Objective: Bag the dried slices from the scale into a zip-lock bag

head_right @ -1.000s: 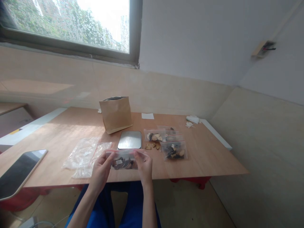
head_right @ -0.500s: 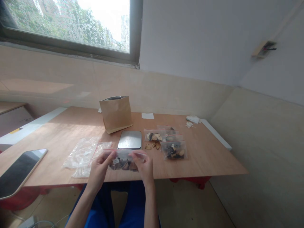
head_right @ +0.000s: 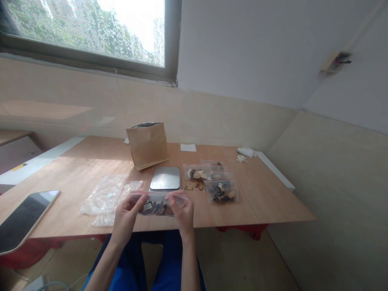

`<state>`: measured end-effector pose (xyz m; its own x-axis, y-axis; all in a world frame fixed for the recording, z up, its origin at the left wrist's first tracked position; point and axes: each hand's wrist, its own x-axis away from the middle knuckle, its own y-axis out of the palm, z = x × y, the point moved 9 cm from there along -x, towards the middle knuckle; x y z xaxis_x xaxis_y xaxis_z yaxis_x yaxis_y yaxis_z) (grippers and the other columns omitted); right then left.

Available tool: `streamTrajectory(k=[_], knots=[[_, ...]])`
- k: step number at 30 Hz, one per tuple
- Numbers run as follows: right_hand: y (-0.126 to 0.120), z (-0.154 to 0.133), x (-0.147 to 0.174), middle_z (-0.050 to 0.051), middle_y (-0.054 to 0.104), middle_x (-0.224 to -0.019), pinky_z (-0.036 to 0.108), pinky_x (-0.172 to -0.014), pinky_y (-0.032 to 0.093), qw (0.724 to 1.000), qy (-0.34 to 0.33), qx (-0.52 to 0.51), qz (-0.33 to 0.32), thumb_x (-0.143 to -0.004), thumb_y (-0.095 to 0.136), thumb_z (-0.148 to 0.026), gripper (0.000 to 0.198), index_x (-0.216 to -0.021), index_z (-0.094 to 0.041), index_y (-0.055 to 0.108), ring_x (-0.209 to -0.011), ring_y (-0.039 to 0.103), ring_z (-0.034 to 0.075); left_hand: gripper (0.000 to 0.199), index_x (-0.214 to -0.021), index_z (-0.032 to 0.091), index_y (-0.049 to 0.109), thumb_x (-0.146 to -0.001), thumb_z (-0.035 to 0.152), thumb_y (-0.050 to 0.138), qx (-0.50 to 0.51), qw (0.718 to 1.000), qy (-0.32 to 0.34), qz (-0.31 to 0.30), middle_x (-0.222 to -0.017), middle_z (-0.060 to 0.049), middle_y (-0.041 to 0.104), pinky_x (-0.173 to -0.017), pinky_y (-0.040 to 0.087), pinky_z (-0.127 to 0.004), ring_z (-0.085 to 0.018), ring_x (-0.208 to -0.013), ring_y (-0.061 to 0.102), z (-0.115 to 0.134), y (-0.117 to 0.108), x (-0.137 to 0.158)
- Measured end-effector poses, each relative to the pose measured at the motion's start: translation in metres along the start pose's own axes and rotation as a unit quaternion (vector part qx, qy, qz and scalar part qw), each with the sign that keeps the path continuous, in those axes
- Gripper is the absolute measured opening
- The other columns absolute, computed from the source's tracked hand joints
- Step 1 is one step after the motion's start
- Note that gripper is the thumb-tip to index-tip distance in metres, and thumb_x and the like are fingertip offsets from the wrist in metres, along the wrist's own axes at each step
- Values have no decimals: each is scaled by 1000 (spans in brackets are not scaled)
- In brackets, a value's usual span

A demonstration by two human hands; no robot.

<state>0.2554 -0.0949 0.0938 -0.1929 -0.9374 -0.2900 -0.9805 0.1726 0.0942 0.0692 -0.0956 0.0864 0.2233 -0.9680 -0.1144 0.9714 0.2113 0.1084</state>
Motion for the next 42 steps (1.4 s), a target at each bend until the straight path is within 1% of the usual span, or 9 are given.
streamTrajectory(k=[6,10,16,22,26,29,34,39,42], knots=[[9,4,1,3,69,-76,26,-66,51,998,37,-8,-52,-75,63,-35,17,-78,-18,64,-71,64,16,28,-78,15,69,-66,40,69,-3,998,-10,-54,-76,-6,70,-65,52,-27,-19,-73,64,-4,4,-2],[9,5,0,3,68,-73,26,-66,51,998,39,16,-46,-72,66,-35,18,-72,-18,65,-70,64,16,28,-75,15,68,-65,41,69,3,998,-20,-55,-72,-6,69,-61,52,-27,-19,-69,64,-3,6,-1],[6,2,1,2,66,-67,24,-62,50,999,30,27,-26,-70,67,-32,15,-69,-17,65,-65,62,15,24,-70,15,66,-65,38,70,4,999,9,-32,-71,-4,67,-61,52,-26,-18,-69,63,6,5,1],[6,0,2,2,66,-65,23,-59,49,999,35,28,-11,-70,68,-33,16,-69,-17,66,-63,62,15,25,-73,14,67,-65,38,70,13,1000,0,-4,-72,-5,67,-66,53,-28,-19,-72,64,4,4,1],[6,4,2,2,67,-67,23,-60,50,999,43,25,-21,-70,67,-34,17,-70,-17,66,-64,63,15,24,-72,15,68,-65,38,70,1,999,3,-53,-76,-6,67,-63,53,-27,-19,-73,64,1,8,-1],[10,4,2,2,67,-70,22,-61,51,998,45,19,-46,-71,67,-34,17,-72,-18,66,-66,63,15,22,-72,16,70,-66,36,70,-6,996,5,-88,-85,-8,68,-68,53,-28,-21,-81,64,-1,10,-1],[17,6,5,2,68,-73,23,-59,52,995,71,-11,-66,-72,66,-36,18,-76,-19,67,-68,64,15,25,-77,15,69,-65,37,70,11,996,-25,-88,-76,-7,69,-66,54,-30,-22,-75,65,-5,11,0],[24,-2,5,2,70,-78,26,-72,53,996,39,-16,-81,-73,66,-32,13,-76,-20,69,-77,65,16,20,-72,16,68,-68,36,68,6,993,4,-116,-76,-6,67,-61,52,-25,-18,-73,63,2,17,1],[22,-3,4,2,69,-74,25,-68,52,997,26,-1,-67,-72,67,-31,12,-73,-19,68,-71,64,16,20,-68,16,68,-68,35,68,7,994,15,-104,-75,-6,65,-59,51,-23,-17,-72,62,5,16,1]])
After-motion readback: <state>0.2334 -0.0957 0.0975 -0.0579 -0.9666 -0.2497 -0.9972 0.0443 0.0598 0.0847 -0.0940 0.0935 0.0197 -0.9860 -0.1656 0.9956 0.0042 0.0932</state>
